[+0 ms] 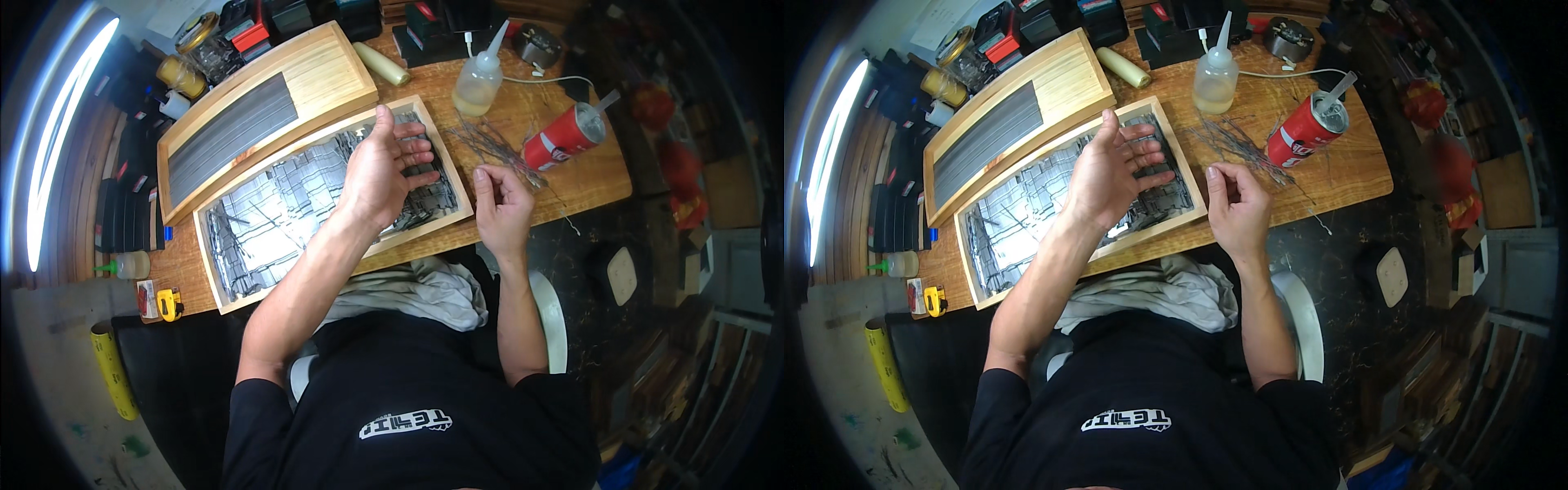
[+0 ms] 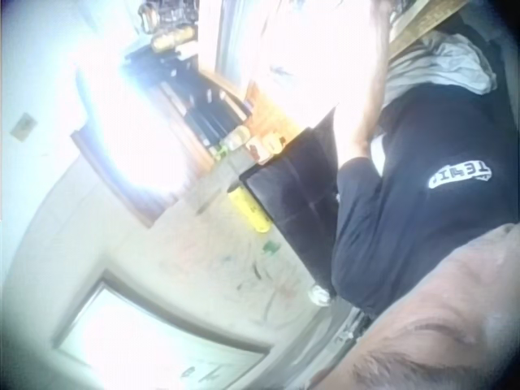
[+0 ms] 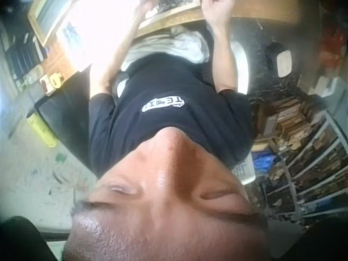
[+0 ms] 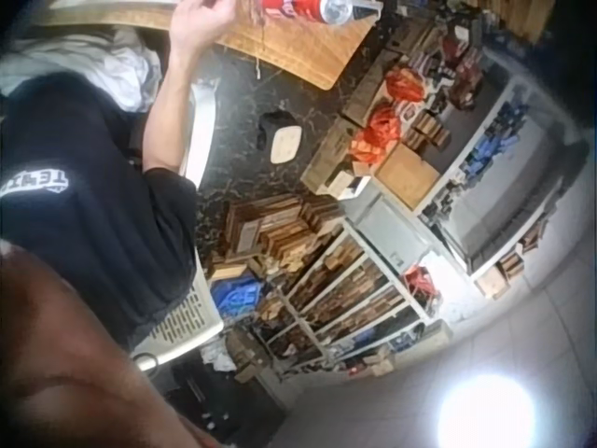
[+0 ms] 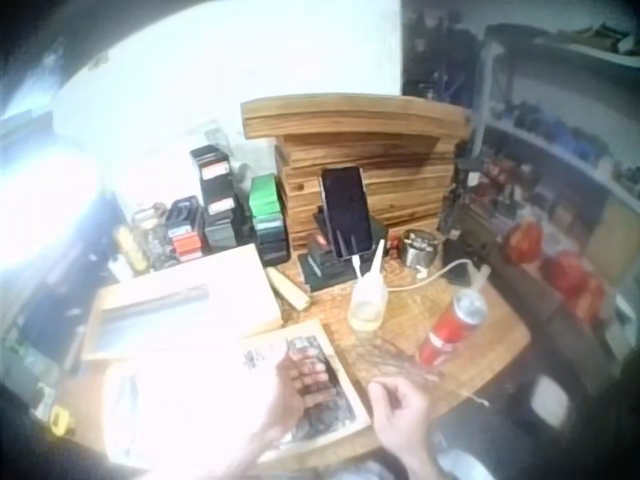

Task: The person weaves thin dark cords into a wooden frame using a basket-weave pattern. They repeatedly pick up individual cords, interlace them with existing strands, and press them into place. The person occasionally wipes the woven area with a white cloth.

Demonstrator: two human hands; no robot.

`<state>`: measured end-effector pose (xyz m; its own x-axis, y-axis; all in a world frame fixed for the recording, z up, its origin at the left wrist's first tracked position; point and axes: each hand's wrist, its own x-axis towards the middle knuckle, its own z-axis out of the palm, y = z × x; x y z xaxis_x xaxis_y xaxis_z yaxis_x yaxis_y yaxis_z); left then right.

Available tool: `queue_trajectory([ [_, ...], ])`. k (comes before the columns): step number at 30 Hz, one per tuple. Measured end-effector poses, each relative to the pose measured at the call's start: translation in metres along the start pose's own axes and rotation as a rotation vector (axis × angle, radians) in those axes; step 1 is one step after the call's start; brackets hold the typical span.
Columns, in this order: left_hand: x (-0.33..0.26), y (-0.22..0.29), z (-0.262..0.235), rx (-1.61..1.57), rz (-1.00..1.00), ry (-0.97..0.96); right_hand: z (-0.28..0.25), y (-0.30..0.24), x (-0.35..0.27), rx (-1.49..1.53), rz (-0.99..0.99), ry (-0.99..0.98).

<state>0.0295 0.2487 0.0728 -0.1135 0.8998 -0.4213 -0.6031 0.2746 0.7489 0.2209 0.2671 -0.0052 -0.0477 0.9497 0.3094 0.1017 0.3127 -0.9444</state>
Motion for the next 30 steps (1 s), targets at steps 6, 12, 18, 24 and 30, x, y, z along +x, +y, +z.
queue_trajectory([
  [6,-0.002,0.004,0.007,0.047,-0.002,-0.004,-0.002,0.001,0.001,-0.031,-0.029,-0.005],
  [12,-0.002,0.006,0.01,0.07,-0.005,-0.019,-0.002,-0.004,-0.001,-0.03,-0.002,-0.025],
  [18,-0.002,0.005,0.013,0.087,-0.014,-0.026,-0.001,-0.002,-0.002,-0.043,-0.008,-0.016],
  [24,0.001,0.006,0.02,0.089,-0.026,0.029,0.001,-0.014,0.0,-0.019,0.078,-0.087],
  [30,0.003,0.004,0.019,0.08,-0.027,0.051,0.009,-0.052,0.001,-0.441,0.003,-0.236],
])
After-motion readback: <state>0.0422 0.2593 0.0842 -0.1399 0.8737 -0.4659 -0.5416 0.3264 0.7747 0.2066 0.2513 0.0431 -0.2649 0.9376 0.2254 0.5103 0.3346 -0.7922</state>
